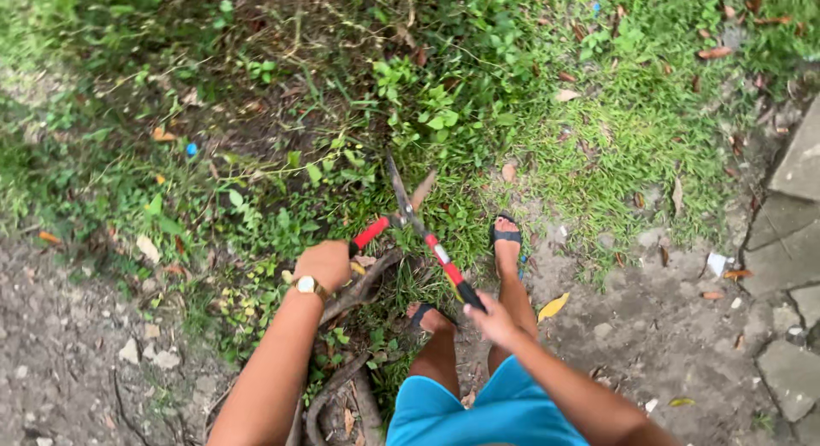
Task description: The person uses long-handled shears to cut weeds and grass along a garden edge. They move along the boundary, trimming vegetation near a blue hose and around tree roots, then continue cutting along a concrete path edge.
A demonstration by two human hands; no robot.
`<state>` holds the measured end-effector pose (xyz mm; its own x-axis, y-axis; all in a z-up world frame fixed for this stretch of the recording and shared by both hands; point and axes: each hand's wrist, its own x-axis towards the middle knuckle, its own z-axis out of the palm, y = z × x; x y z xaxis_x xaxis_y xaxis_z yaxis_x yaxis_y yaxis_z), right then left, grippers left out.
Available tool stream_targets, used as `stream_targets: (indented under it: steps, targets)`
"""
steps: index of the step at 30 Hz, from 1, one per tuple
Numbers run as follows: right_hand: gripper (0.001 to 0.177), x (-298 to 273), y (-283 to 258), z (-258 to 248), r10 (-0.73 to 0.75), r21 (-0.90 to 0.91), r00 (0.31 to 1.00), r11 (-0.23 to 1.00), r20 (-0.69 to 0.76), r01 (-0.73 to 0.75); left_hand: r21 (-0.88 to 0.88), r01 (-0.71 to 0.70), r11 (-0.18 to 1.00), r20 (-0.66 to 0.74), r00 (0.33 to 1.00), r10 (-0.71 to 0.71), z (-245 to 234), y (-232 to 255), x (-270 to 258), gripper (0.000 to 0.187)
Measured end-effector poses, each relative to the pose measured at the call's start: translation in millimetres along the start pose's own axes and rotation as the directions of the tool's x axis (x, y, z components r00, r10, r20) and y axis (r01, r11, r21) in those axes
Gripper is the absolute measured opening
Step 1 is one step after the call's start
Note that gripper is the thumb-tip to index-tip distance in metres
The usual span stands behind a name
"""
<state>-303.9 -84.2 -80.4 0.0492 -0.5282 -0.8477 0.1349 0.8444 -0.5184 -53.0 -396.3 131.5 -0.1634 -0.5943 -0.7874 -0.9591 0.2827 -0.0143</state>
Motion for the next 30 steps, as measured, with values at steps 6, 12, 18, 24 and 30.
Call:
stream_targets:
  steps: [6,12,18,24,30]
  targets:
    - [0.044,86,-79,-40,-0.098,0.053,0.995,0.994,0.017,0.097,-0.123,0.101,0.987,-0.006,0.995,-0.102,-18,38,90,0.025]
    - [0.023,110,-112,50,0.020,0.324,0.967,0.944,-0.254,0.066,-0.153,0.071,0.986,-0.345,0.931,-0.121,48,124,133,0.023]
    - [0.043,30,-52,-29,-0.056,0.101,0.966,0.991,-0.251,0.083,-0.252,-0.023,0.968,-0.013,1.000,0.020,27,121,81,0.037]
    - [0.058,-8,-8,-126,0.150,0.063,0.986,0.987,-0.073,-0.146,-0.100,0.016,0.995,0.286,0.958,0.014,-29,98,75,0.037]
    - [0.045,49,-13,-156,0.168,-0.018,0.986,0.986,0.005,-0.168,-0.029,0.012,1.000,0.223,0.975,-0.006,-4,93,144,0.033]
